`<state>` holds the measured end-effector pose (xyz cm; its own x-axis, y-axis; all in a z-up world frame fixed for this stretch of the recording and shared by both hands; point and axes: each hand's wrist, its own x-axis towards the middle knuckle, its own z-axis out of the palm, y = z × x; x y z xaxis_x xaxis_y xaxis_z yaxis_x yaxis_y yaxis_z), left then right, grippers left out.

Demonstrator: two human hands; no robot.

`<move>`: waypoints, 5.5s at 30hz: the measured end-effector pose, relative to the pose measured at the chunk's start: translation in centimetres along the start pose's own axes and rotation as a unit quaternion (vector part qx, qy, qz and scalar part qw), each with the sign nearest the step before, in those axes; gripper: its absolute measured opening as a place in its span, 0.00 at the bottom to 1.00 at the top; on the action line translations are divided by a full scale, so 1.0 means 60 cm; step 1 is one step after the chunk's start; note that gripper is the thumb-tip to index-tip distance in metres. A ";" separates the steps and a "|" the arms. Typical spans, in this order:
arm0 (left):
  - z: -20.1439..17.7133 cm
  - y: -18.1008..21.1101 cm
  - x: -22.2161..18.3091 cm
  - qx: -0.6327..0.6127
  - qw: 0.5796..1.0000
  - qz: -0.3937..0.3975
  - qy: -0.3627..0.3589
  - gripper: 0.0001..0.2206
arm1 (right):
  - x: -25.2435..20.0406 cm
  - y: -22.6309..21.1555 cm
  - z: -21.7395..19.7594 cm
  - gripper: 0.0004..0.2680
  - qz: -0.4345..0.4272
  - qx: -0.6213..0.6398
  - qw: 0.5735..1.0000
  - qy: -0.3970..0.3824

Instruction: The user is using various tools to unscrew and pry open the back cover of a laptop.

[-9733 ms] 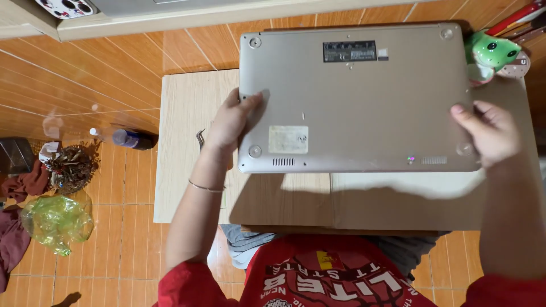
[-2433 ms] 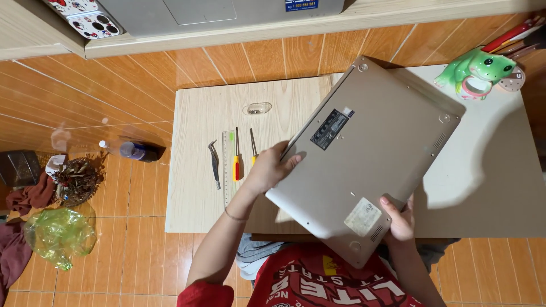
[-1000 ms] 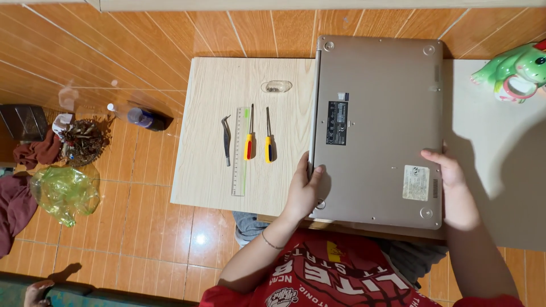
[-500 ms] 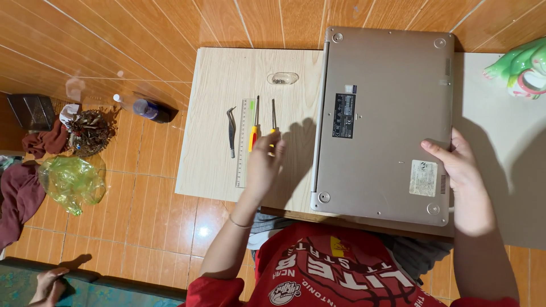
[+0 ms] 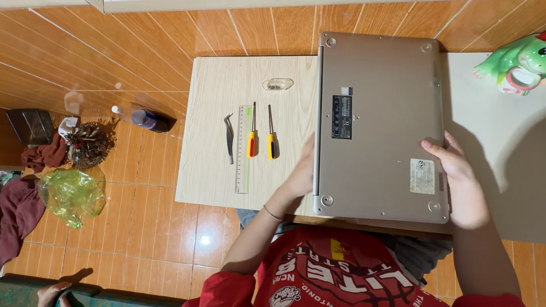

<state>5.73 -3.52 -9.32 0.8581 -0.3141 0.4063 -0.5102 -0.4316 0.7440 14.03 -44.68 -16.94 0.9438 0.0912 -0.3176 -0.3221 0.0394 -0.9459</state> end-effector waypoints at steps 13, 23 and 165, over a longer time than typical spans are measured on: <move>0.198 -0.079 0.003 -0.643 0.732 -0.193 -0.114 0.22 | 0.005 0.006 -0.010 0.19 0.056 0.079 0.995 -0.007; 0.224 -0.131 0.017 -0.543 0.821 -0.157 -0.077 0.20 | -0.011 -0.031 0.021 0.20 0.095 0.093 0.991 0.018; -0.152 0.128 -0.130 0.347 0.885 -0.018 -0.311 0.02 | -0.214 -0.031 0.407 0.24 -0.420 -0.562 0.699 -0.137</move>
<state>-4.35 3.34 -1.97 0.7866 -0.6009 -0.1421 -0.5811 -0.7982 0.1587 0.73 -21.65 -9.48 0.6662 0.6988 0.2606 0.7442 -0.5999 -0.2939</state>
